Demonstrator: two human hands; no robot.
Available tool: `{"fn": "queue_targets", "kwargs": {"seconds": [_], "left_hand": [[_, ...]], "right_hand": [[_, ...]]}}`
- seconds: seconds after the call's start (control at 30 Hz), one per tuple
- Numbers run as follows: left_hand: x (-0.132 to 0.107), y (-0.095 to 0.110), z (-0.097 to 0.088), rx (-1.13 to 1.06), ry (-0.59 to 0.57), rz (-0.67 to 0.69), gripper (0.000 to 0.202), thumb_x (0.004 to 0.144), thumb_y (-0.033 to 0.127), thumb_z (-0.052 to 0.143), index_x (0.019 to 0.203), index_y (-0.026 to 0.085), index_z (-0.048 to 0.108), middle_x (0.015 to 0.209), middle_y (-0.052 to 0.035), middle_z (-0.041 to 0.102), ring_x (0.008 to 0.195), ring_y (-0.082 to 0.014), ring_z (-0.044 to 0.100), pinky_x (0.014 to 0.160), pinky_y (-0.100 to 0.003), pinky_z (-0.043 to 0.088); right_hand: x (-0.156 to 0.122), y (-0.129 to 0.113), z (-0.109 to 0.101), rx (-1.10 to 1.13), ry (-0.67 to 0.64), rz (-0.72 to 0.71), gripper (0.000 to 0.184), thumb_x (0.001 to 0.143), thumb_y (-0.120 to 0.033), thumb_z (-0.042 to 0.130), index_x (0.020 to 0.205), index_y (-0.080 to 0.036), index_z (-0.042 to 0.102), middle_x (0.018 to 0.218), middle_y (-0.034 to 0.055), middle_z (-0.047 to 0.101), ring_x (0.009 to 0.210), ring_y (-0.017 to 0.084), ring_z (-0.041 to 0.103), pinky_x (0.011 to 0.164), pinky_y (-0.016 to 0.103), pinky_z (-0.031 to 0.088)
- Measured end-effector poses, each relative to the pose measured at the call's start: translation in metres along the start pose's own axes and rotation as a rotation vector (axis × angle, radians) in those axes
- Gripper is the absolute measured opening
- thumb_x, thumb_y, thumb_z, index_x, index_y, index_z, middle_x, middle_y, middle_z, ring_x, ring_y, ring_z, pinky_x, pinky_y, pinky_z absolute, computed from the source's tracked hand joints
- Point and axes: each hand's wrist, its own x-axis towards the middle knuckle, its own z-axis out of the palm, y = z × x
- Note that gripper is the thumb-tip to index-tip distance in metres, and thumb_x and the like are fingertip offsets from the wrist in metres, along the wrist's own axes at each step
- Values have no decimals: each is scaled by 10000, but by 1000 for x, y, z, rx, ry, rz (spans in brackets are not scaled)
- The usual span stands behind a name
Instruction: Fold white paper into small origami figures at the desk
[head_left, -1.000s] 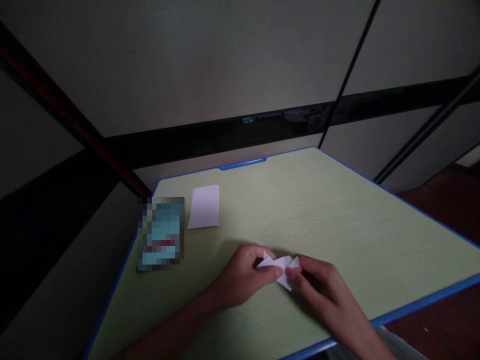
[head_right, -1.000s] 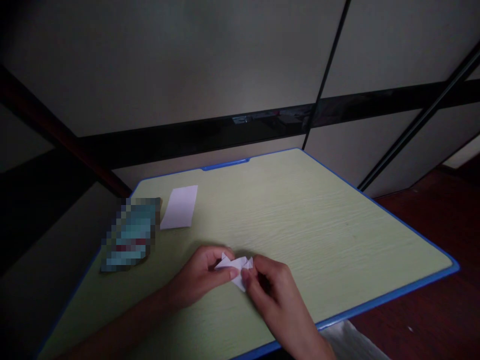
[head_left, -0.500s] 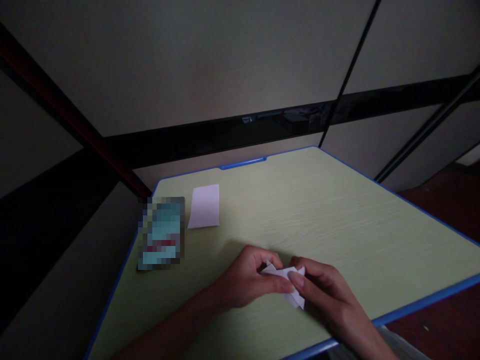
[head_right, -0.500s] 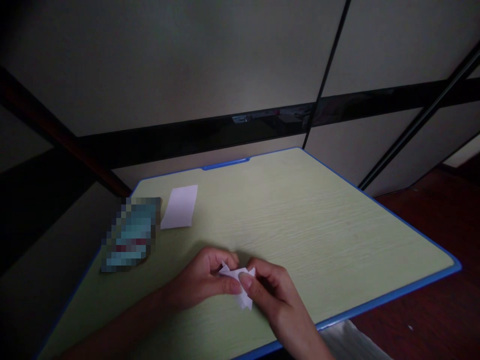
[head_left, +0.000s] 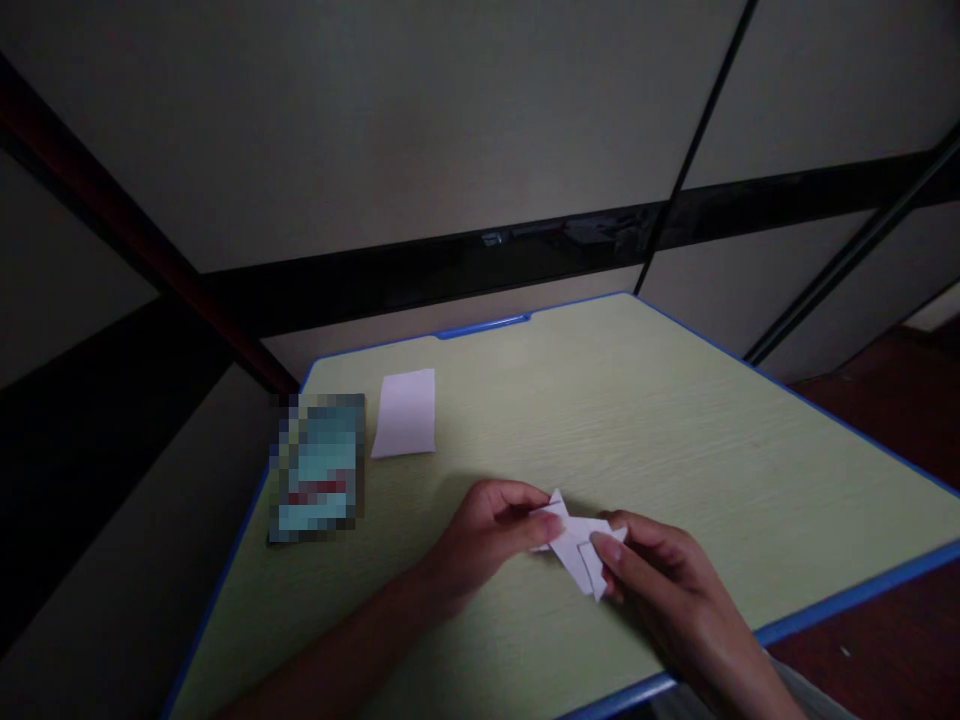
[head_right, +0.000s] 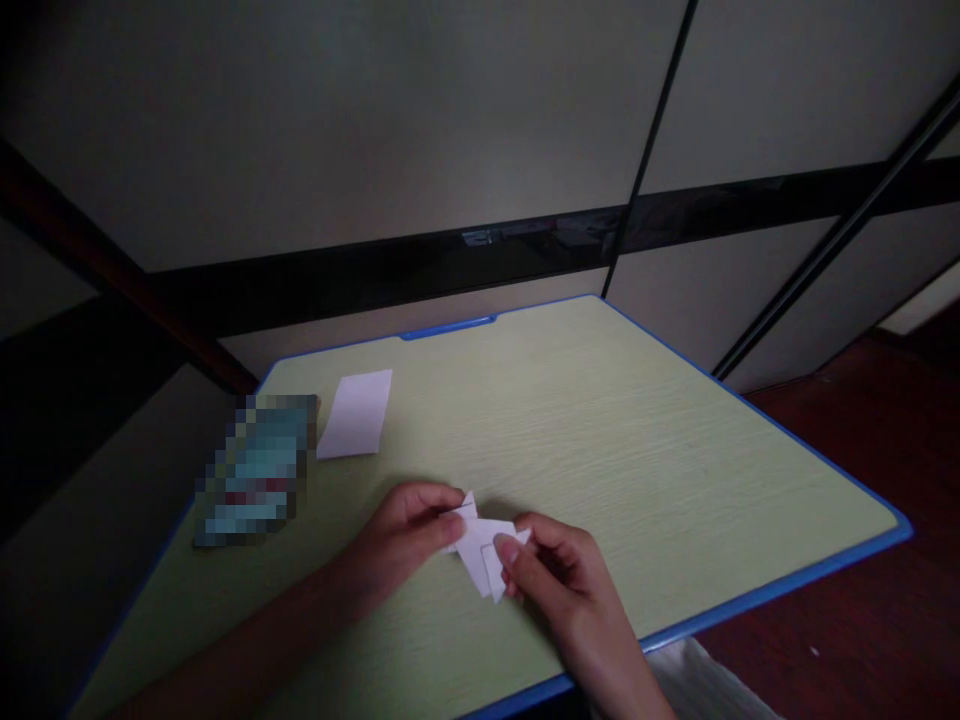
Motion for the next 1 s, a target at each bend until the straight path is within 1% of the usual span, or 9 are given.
{"fn": "queue_targets", "kwargs": {"seconds": [0.1,0.17,0.27,0.37,0.43,0.57,0.67,0.77,1.0], "left_hand": [[1,0,2,23,129,52,165,621,280,648,597,121,610,542,14,567,522,-75,475,524,-192,354],[1,2,3,83,131,57,161,639,254,628,559,116,609,505,14,557,493,-71,464,493,-187,346],[0,5,3,167,151,61,118,633,211,624,572,110,624,520,0,585,499,-79,492,493,-188,366],[1,4,3,206,183,95,74,627,178,622,653,111,640,595,-23,632,553,-103,550,539,-205,420],[3,2,1,230,223,162,109,639,163,607,731,118,642,692,-44,657,633,-127,588,606,-230,456],[7,-2,-6,324,372,342,153,685,133,549,813,130,632,905,-75,642,839,-155,586,742,-262,462],[9,-4,-10,364,411,434,148,703,102,514,794,139,625,912,-70,625,897,-159,563,759,-260,457],[9,-5,-11,395,383,477,154,706,72,490,762,142,614,886,-65,609,885,-155,556,732,-249,458],[8,-5,-10,443,356,489,174,692,39,468,717,149,601,844,-56,594,848,-154,554,706,-251,451]], "right_hand": [[0,-5,0,-82,4,-4,268,739,-365,554,569,-160,531,522,-28,457,496,102,402,467,219,312],[-2,-8,-2,-98,35,-39,140,713,-312,592,718,-173,576,605,-16,518,558,114,472,507,217,368],[-5,-7,-8,-130,68,-97,184,717,-248,601,894,-214,562,681,-15,561,613,119,527,550,216,426],[-6,-1,-13,-255,59,-118,83,741,-253,573,799,-194,579,661,5,582,601,132,549,540,231,451],[-5,2,-15,-387,51,-135,93,761,-262,538,742,-180,577,647,24,593,596,152,563,531,254,461],[-2,2,-21,-689,106,-266,99,769,-235,501,803,-177,574,755,67,618,646,183,586,559,303,472],[-3,-1,-28,-786,153,-346,109,762,-218,494,819,-177,577,776,73,595,639,181,578,544,307,474],[-3,-3,-28,-794,87,-354,93,766,-191,492,807,-177,574,771,66,562,668,181,567,565,311,477],[3,-6,-10,-815,-135,-364,139,768,-95,487,855,-175,558,829,56,511,743,180,526,642,321,461]]}}
